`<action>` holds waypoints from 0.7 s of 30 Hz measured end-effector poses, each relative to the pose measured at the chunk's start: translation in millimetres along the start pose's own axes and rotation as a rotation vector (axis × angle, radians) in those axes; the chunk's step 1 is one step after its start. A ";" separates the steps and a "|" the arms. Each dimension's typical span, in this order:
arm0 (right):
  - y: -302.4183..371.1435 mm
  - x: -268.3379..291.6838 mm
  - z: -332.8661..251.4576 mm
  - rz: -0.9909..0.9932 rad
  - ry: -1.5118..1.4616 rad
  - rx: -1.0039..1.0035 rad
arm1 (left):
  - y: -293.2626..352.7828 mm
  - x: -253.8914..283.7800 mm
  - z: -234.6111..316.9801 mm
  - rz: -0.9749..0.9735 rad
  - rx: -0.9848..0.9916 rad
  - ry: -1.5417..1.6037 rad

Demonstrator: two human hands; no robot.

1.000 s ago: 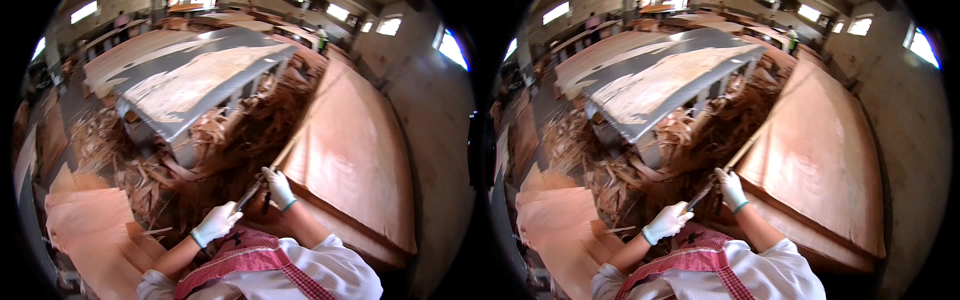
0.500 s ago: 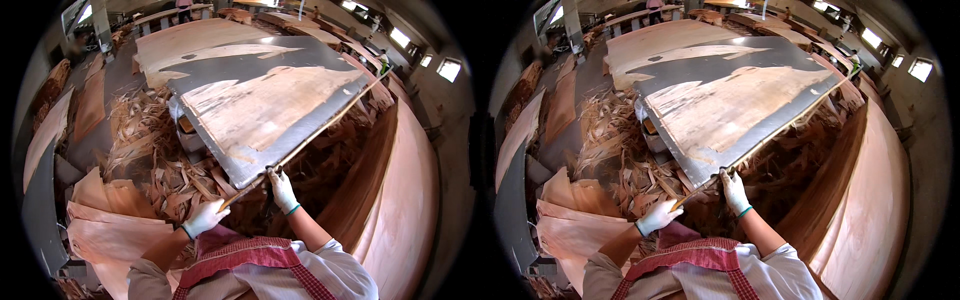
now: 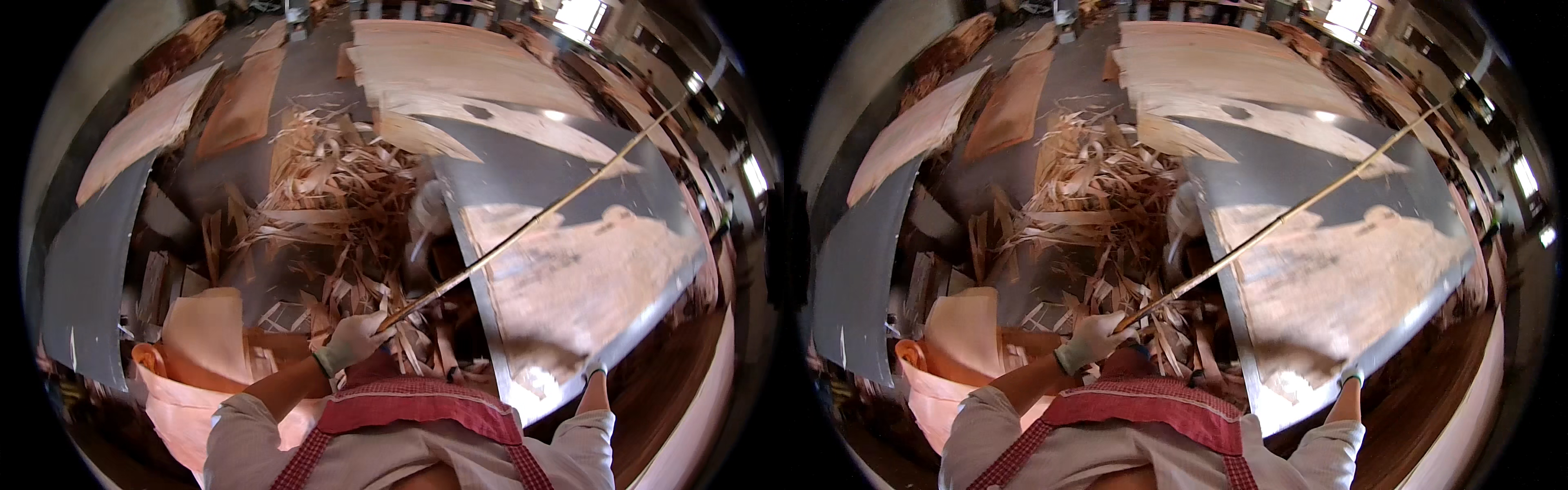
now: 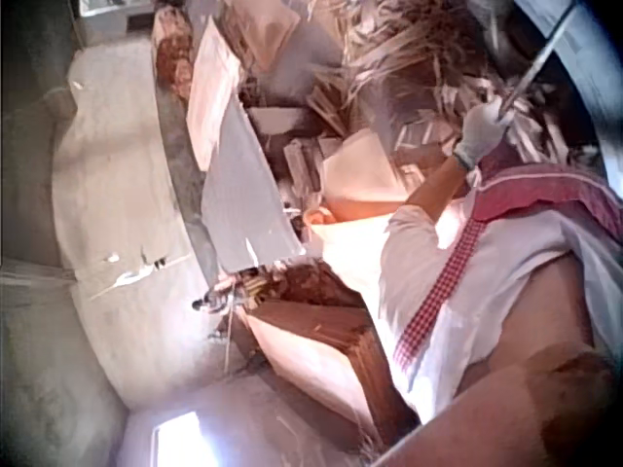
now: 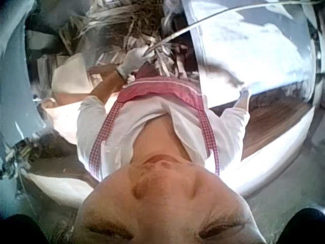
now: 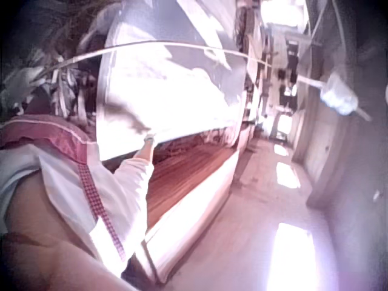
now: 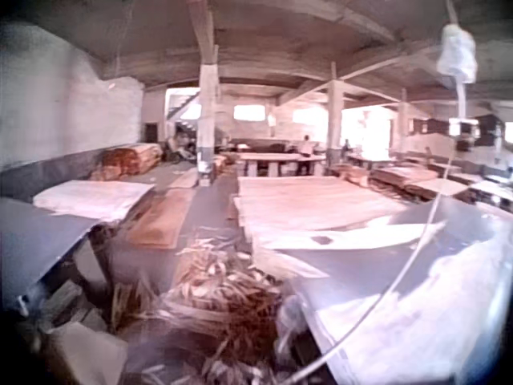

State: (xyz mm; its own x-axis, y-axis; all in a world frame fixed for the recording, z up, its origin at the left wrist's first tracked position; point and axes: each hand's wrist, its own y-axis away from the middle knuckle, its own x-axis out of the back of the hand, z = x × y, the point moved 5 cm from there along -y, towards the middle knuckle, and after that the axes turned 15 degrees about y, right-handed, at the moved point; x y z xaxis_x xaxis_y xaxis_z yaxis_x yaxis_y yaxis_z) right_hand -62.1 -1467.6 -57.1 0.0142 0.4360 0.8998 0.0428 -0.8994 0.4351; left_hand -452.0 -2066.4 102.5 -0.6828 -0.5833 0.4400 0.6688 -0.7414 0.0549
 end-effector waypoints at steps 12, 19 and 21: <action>126.1 -67.4 -601.7 0.012 0.282 0.976 | -132.1 180.2 -70.9 0.133 0.231 0.102; -49.0 23.3 -442.4 0.849 -0.121 0.377 | -261.7 259.3 -135.8 0.134 0.194 0.282; -63.2 16.5 -379.3 0.333 -0.496 -0.214 | -298.2 291.3 -146.2 0.171 0.212 0.319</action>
State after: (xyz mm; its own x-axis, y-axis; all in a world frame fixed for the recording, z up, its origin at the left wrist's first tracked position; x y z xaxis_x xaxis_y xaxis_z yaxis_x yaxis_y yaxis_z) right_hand -443.5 -1415.8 -57.8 0.4556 0.0489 0.8888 -0.2433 -0.9536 0.1772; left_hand -893.4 -2063.7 83.2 -0.5913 -0.7903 0.1606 0.8033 -0.5598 0.2033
